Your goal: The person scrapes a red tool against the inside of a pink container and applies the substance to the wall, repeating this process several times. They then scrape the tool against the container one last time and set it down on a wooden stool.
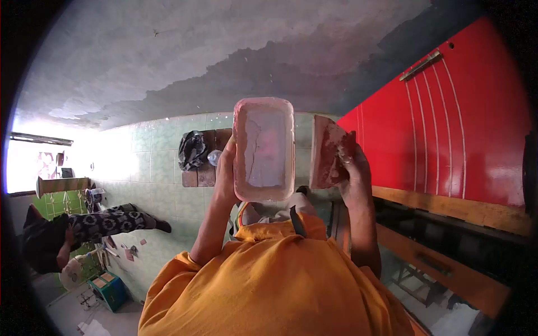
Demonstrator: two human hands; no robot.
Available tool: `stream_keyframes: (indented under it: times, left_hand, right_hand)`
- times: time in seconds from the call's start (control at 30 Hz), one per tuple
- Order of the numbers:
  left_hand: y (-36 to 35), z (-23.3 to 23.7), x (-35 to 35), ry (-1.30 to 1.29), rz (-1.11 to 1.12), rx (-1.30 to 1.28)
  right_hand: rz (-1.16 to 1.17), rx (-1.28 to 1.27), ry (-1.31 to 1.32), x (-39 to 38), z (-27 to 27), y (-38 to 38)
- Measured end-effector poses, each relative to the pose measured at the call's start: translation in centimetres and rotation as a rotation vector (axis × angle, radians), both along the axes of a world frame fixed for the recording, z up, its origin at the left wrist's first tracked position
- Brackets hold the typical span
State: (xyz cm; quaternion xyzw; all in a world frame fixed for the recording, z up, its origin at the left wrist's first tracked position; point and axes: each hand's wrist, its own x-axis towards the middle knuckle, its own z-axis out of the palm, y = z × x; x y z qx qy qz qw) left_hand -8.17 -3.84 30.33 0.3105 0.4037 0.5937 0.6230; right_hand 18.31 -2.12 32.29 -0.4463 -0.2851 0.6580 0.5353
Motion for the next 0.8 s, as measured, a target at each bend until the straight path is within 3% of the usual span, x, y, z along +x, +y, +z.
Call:
stream_keyframes:
  times: [0.1,0.17,0.27,0.33,0.4,0.47,0.57,0.63,0.73,0.8]
  left_hand:
    - [0.1,-1.0,2.6,0.018,-0.084,-0.064]
    - [-0.6,0.7,5.2,0.033,-0.056,-0.021]
    - [-1.0,2.3,8.5,0.052,0.049,-0.018]
    - [-1.6,2.2,9.4,-0.005,0.084,-0.05]
    - [-1.9,1.4,9.7,-0.132,0.066,-0.08]
    - [-2.2,1.7,10.0,0.0,0.067,-0.011]
    - [-2.0,2.3,10.5,-0.002,0.086,-0.013]
    - [-1.7,2.6,10.4,0.0,0.08,-0.031]
    - [-1.3,3.8,10.0,0.0,0.045,-0.06]
    - [-1.0,5.1,9.9,-0.146,0.029,-0.113]
  right_hand:
    - [0.065,0.041,-0.016,0.7,1.2,1.0]
    - [0.099,0.021,0.001,1.5,0.3,1.3]
    - [0.211,0.04,0.269,5.0,-2.5,1.8]
    - [0.196,0.026,0.305,6.3,-6.1,1.5]
    - [0.05,-0.077,0.165,6.5,-8.1,1.2]
    - [-0.025,-0.129,0.178,7.3,-8.2,0.8]
    - [-0.076,0.044,0.051,9.3,-4.6,1.1]
    - [-0.257,0.248,-0.191,8.4,0.8,1.3]
    - [-0.176,0.606,-0.576,8.3,2.4,1.4]
    - [-0.144,0.867,-0.595,6.3,1.1,1.8]
